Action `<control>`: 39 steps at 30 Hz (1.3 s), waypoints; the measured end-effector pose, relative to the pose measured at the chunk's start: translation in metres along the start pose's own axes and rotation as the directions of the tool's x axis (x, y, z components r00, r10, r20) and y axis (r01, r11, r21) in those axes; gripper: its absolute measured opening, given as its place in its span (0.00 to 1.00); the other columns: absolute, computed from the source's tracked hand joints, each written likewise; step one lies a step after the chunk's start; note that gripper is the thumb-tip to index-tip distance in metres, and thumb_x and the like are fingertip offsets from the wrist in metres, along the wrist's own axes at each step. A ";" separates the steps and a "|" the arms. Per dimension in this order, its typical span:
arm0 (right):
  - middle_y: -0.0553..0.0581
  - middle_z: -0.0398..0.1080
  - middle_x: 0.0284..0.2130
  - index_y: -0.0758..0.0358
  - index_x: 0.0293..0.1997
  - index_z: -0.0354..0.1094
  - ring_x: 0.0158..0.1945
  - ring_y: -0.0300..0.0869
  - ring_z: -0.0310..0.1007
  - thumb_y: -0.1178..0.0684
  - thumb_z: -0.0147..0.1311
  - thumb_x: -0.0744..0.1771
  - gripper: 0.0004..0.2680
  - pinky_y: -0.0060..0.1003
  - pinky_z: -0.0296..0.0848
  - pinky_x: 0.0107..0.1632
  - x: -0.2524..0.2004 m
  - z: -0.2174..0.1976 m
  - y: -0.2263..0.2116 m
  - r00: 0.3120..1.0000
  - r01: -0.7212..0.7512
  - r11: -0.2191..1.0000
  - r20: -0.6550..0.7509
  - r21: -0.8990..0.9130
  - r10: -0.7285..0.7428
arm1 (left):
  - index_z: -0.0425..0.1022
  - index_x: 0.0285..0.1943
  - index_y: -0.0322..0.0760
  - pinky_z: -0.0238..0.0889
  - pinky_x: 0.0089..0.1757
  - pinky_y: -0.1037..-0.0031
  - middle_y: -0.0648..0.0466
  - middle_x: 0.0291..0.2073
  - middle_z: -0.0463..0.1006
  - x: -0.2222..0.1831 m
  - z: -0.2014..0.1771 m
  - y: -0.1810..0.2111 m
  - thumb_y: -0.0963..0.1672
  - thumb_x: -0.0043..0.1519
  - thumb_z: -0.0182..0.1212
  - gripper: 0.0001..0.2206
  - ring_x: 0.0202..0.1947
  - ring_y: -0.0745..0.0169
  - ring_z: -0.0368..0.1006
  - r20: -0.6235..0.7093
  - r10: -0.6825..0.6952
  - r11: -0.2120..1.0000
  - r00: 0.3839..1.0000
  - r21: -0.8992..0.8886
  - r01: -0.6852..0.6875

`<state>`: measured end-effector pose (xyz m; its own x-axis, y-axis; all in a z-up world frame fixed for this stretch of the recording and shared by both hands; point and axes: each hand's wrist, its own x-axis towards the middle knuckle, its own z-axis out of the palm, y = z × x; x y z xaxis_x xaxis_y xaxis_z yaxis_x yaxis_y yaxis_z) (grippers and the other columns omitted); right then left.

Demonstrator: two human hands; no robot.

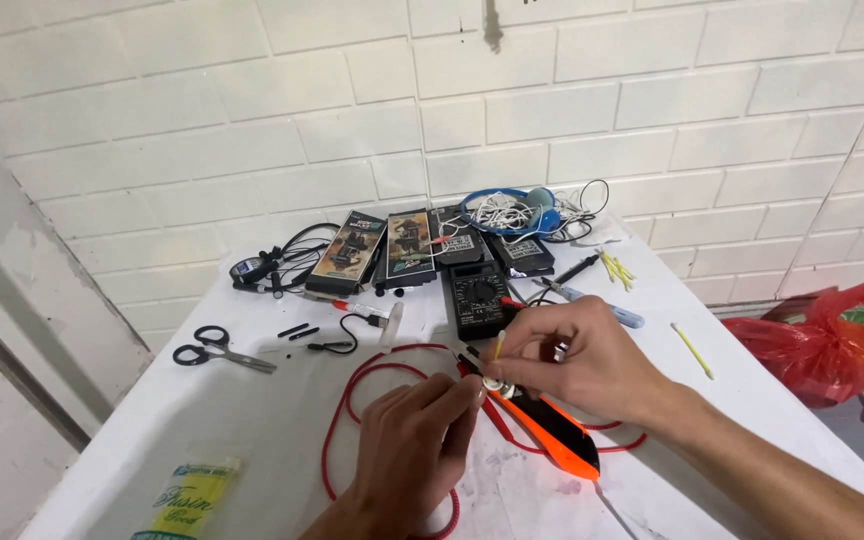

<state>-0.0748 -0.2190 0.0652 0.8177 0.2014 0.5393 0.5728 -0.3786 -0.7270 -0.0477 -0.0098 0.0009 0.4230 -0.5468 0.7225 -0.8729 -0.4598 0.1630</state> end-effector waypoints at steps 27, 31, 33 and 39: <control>0.47 0.73 0.15 0.58 0.23 0.78 0.17 0.30 0.57 0.58 0.69 0.61 0.05 0.27 0.56 0.21 -0.004 0.003 -0.005 0.997 0.067 0.993 -0.019 -0.102 -0.070 | 0.74 0.37 0.42 0.52 0.19 0.69 0.57 0.21 0.72 0.002 -0.004 0.005 0.38 0.62 0.65 0.06 0.16 0.61 0.57 -0.096 0.041 0.984 0.995 -0.170 -0.057; 0.44 0.69 0.15 0.56 0.23 0.76 0.19 0.31 0.55 0.57 0.67 0.62 0.06 0.29 0.54 0.23 -0.003 0.001 -0.004 0.995 0.064 0.963 -0.060 -0.261 -0.083 | 0.71 0.38 0.41 0.51 0.19 0.71 0.58 0.20 0.70 0.001 -0.004 0.003 0.38 0.61 0.67 0.08 0.16 0.65 0.54 -0.071 0.057 0.987 0.996 -0.144 -0.067; 0.47 0.77 0.17 0.58 0.27 0.81 0.19 0.29 0.61 0.58 0.67 0.62 0.02 0.27 0.60 0.22 -0.003 0.006 -0.008 0.992 0.104 0.984 -0.055 -0.146 -0.113 | 0.71 0.39 0.42 0.51 0.19 0.66 0.56 0.21 0.69 0.001 -0.004 0.003 0.39 0.63 0.64 0.06 0.15 0.57 0.57 -0.083 0.049 0.991 0.995 -0.124 -0.059; 0.44 0.69 0.14 0.55 0.24 0.77 0.18 0.31 0.52 0.56 0.68 0.62 0.05 0.28 0.53 0.22 -0.005 0.002 -0.003 0.979 0.150 0.951 -0.097 -0.270 -0.181 | 0.73 0.38 0.41 0.56 0.20 0.70 0.57 0.23 0.74 0.001 -0.003 0.005 0.39 0.59 0.70 0.08 0.17 0.61 0.58 -0.062 0.043 0.986 0.997 -0.158 -0.052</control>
<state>-0.0803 -0.2169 0.0637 0.6907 0.1785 0.7007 0.6517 -0.5735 -0.4963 -0.0525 -0.0105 0.0041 0.3693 -0.5217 0.7691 -0.9213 -0.3140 0.2294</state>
